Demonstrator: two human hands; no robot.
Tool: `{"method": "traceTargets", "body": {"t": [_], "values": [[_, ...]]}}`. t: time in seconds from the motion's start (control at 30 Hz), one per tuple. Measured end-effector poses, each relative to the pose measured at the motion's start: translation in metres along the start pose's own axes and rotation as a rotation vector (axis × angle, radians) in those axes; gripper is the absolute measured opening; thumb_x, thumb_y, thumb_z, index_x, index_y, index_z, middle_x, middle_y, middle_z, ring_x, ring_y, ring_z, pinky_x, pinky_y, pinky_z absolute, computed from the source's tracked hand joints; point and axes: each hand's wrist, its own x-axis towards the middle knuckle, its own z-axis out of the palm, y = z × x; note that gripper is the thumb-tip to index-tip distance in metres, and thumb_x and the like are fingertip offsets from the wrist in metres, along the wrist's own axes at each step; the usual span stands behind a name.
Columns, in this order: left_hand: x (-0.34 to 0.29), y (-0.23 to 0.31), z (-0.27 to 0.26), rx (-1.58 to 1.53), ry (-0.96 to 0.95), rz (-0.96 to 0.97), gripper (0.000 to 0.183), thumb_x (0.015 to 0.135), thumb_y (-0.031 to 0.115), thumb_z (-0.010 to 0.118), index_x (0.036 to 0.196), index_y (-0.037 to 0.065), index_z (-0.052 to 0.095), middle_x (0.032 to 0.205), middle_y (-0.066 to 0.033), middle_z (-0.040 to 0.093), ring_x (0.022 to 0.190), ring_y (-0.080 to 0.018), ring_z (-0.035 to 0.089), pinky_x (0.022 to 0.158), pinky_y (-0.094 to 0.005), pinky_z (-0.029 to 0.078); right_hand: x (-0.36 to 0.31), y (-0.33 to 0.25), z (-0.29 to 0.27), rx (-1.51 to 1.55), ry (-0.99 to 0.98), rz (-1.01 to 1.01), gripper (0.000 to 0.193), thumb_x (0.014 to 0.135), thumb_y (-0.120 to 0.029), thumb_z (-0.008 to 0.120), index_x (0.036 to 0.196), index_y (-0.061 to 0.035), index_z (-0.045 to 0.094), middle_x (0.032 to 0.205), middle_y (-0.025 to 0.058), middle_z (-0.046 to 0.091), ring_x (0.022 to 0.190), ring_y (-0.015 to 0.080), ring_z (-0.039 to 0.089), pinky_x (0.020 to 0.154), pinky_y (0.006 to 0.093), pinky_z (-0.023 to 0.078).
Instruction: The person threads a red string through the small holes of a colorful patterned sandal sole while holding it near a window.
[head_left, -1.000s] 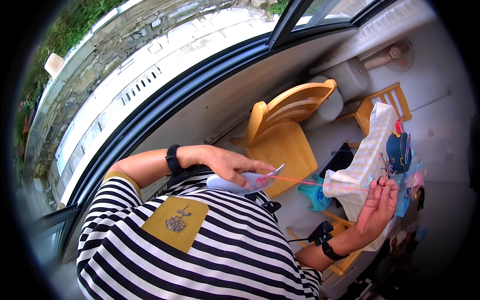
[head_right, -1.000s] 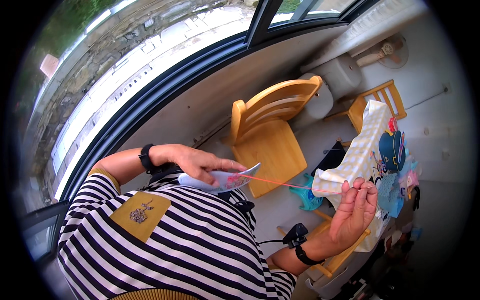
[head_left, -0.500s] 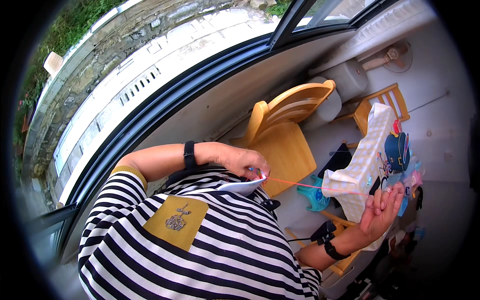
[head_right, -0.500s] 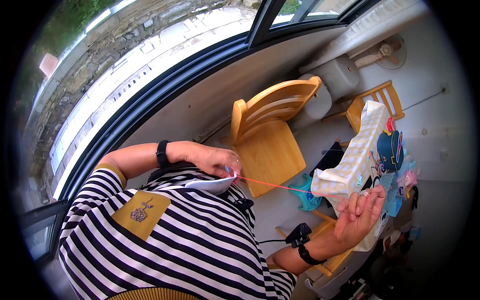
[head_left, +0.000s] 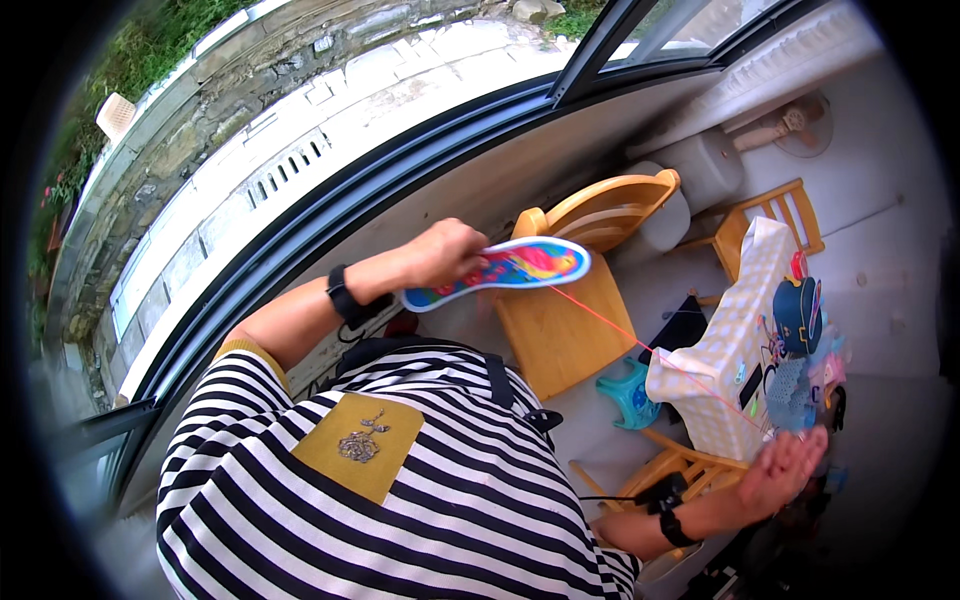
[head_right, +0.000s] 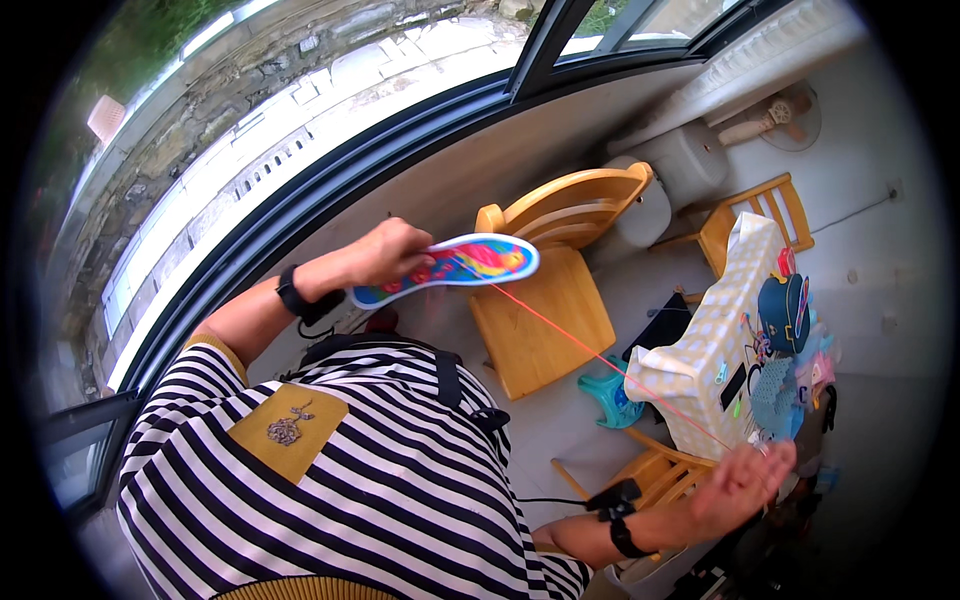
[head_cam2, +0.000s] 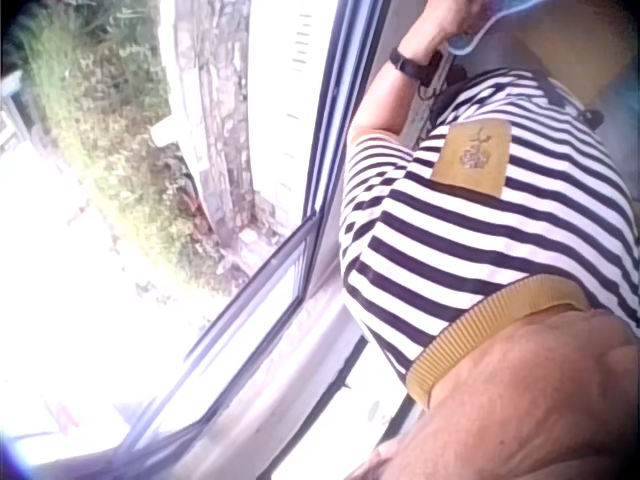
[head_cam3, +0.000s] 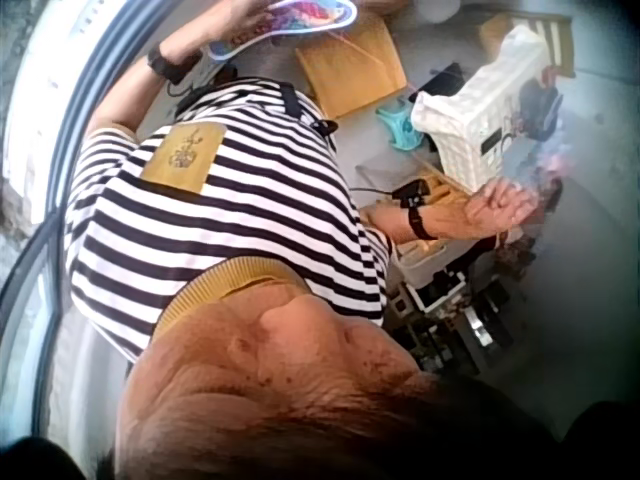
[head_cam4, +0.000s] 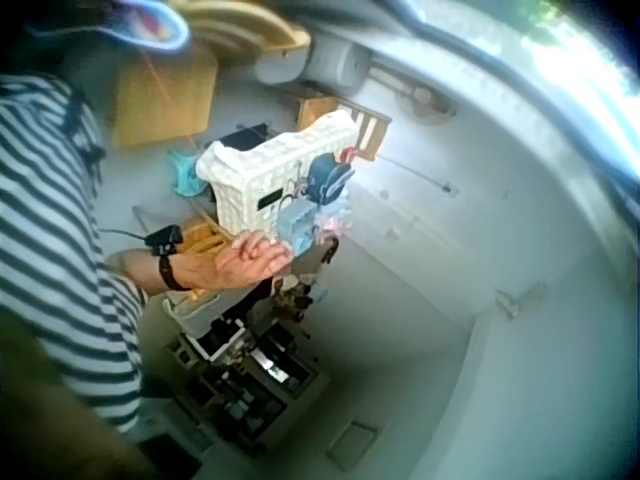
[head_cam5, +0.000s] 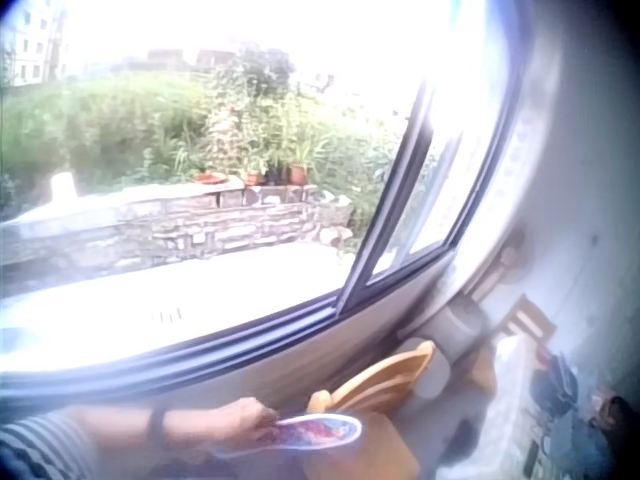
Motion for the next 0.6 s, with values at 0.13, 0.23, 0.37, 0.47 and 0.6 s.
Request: {"method": "traceTargets", "body": {"t": [0.13,0.23,0.37,0.47,0.6], "values": [[-0.030,0.002,-0.031,-0.146,0.055,-0.166,0.022,0.084,0.019,0.065,0.082,-0.003,0.064,0.064,-0.0195,0.058,0.055,-0.0273,0.055,0.054,-0.0352,0.044,0.026,-0.022,-0.114,-0.081,0.072,-0.208,0.024,0.091,-0.011,0.058,0.109,0.0010,0.047,0.066,-0.0008,0.036,0.054,0.0085,0.036,0.053,0.0216,0.042],[-0.048,-0.008,-0.057,-0.141,0.258,-0.227,0.023,0.085,0.019,0.065,0.081,-0.003,0.063,0.061,-0.0131,0.056,0.054,-0.0150,0.050,0.053,-0.0314,0.042,0.037,-0.008,-0.180,-0.288,0.757,-0.400,0.025,0.087,-0.004,0.055,0.109,0.0082,0.051,0.082,0.0124,0.053,0.067,0.0212,0.051,0.075,0.0322,0.052],[-0.061,-0.024,-0.095,-0.201,0.465,-0.341,0.028,0.087,0.022,0.064,0.077,-0.003,0.061,0.058,-0.0005,0.047,0.057,-0.0052,0.042,0.051,-0.0263,0.038,0.030,0.026,-0.322,-0.251,0.742,-0.335,0.019,0.085,-0.005,0.056,0.102,0.0044,0.056,0.080,0.0135,0.054,0.071,0.0252,0.054,0.082,0.0449,0.055],[-0.063,0.007,-0.093,-0.277,0.432,-0.414,0.029,0.091,0.025,0.062,0.083,-0.003,0.064,0.064,0.0036,0.055,0.059,-0.0020,0.046,0.053,-0.0206,0.040,0.029,0.059,-0.242,-0.505,0.674,-0.379,0.029,0.086,-0.008,0.051,0.112,0.0055,0.049,0.074,0.0089,0.048,0.065,0.0185,0.051,0.080,0.0497,0.055],[-0.050,0.049,-0.070,-0.761,0.296,-0.365,0.029,0.092,0.024,0.059,0.092,-0.004,0.065,0.079,-0.0008,0.065,0.066,-0.0018,0.057,0.058,-0.0182,0.046,0.035,0.063,-0.099,-0.299,0.506,-0.120,0.025,0.091,-0.008,0.047,0.114,0.0020,0.046,0.070,0.0039,0.044,0.063,0.0124,0.047,0.073,0.0448,0.056]]}}
